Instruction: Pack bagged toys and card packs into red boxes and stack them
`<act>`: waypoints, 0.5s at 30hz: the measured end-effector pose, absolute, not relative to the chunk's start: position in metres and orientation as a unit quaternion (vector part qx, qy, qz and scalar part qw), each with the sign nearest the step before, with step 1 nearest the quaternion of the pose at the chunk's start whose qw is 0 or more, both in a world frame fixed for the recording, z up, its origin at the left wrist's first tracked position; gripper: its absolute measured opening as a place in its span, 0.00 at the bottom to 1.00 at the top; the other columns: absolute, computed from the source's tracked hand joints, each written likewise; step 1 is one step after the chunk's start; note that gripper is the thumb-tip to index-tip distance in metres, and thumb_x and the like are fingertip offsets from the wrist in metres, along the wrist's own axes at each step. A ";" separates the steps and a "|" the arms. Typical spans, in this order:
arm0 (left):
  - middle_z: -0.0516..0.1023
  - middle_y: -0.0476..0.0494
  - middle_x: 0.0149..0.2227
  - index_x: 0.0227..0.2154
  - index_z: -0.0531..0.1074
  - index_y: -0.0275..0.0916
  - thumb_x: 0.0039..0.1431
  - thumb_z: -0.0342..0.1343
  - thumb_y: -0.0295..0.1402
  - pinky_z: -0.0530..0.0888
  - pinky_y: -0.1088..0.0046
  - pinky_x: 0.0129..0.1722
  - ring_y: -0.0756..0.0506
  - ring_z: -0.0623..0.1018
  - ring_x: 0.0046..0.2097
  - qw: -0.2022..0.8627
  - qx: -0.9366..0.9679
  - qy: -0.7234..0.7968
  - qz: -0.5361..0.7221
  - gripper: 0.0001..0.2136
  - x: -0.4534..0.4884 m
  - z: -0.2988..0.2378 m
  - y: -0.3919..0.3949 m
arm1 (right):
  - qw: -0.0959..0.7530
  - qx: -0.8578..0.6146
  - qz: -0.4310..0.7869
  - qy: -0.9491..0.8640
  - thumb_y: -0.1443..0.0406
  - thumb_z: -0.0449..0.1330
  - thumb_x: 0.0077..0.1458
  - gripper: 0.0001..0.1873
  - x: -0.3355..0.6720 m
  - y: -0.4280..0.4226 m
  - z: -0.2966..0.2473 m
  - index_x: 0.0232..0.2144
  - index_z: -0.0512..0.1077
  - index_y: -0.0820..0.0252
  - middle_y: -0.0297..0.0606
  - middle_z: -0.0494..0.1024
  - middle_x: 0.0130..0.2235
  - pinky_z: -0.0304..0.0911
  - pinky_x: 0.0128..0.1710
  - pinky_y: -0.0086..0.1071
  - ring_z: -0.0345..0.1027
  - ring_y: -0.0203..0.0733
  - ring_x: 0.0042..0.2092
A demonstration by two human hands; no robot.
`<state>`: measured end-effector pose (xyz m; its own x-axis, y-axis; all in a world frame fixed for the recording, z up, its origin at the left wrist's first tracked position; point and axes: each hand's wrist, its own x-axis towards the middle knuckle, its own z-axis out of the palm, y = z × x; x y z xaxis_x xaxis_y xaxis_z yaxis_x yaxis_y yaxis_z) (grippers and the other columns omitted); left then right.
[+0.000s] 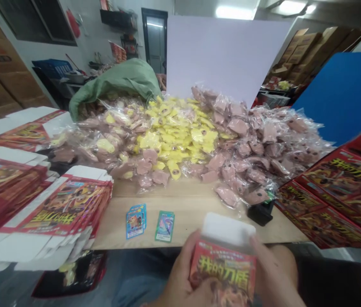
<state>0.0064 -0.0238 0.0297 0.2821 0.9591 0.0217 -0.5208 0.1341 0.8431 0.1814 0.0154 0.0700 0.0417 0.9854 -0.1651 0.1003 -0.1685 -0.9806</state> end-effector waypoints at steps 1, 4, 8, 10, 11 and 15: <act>0.67 0.40 0.50 0.53 0.52 0.45 0.50 0.58 0.39 0.70 0.67 0.43 0.43 0.72 0.45 0.677 0.439 0.299 0.510 0.29 0.004 0.030 -0.026 | 0.397 -0.544 0.599 -0.433 0.49 0.48 0.53 0.26 0.181 0.009 0.068 0.46 0.70 0.57 0.43 0.77 0.39 0.65 0.42 0.39 0.70 0.48 0.42; 0.71 0.46 0.37 0.38 0.61 0.39 0.42 0.62 0.31 0.71 0.71 0.36 0.47 0.73 0.36 0.601 0.547 0.411 0.413 0.20 0.001 0.029 -0.027 | 0.277 -0.461 0.780 -0.319 0.52 0.53 0.50 0.24 0.182 -0.001 0.065 0.45 0.72 0.58 0.42 0.77 0.41 0.61 0.47 0.43 0.70 0.50 0.43; 0.73 0.46 0.37 0.39 0.58 0.38 0.44 0.59 0.26 0.70 0.73 0.37 0.47 0.73 0.38 0.602 0.489 0.523 0.353 0.19 0.009 0.024 -0.021 | 0.225 -0.471 0.763 -0.382 0.57 0.57 0.49 0.17 0.189 0.020 0.069 0.42 0.74 0.53 0.38 0.76 0.44 0.57 0.51 0.41 0.68 0.46 0.45; 0.73 0.45 0.39 0.48 0.52 0.37 0.42 0.59 0.25 0.70 0.73 0.39 0.47 0.73 0.39 0.580 0.463 0.557 0.371 0.29 0.013 0.025 -0.020 | 0.182 -0.437 0.724 -0.502 0.55 0.54 0.52 0.16 0.188 0.034 0.074 0.37 0.76 0.56 0.41 0.76 0.43 0.57 0.51 0.39 0.67 0.45 0.45; 0.73 0.44 0.40 0.53 0.46 0.36 0.41 0.60 0.24 0.70 0.72 0.39 0.47 0.74 0.39 0.563 0.463 0.570 0.378 0.37 0.014 0.026 -0.020 | 0.170 -0.422 0.695 -0.556 0.54 0.54 0.53 0.17 0.187 0.039 0.078 0.35 0.77 0.57 0.42 0.76 0.42 0.58 0.50 0.39 0.68 0.46 0.44; 0.70 0.39 0.47 0.60 0.30 0.35 0.39 0.62 0.27 0.66 0.68 0.47 0.43 0.71 0.47 0.525 0.516 0.573 0.359 0.51 0.010 0.038 -0.024 | 0.162 -0.422 0.591 -0.668 0.57 0.57 0.51 0.14 0.173 0.041 0.092 0.39 0.74 0.55 0.40 0.76 0.40 0.62 0.44 0.36 0.68 0.44 0.42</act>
<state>0.0102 -0.0236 0.0376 0.0856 0.9692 -0.2311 0.2141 0.2086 0.9543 0.1735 0.0411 0.0916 -0.5922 0.7546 -0.2826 0.3719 -0.0551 -0.9266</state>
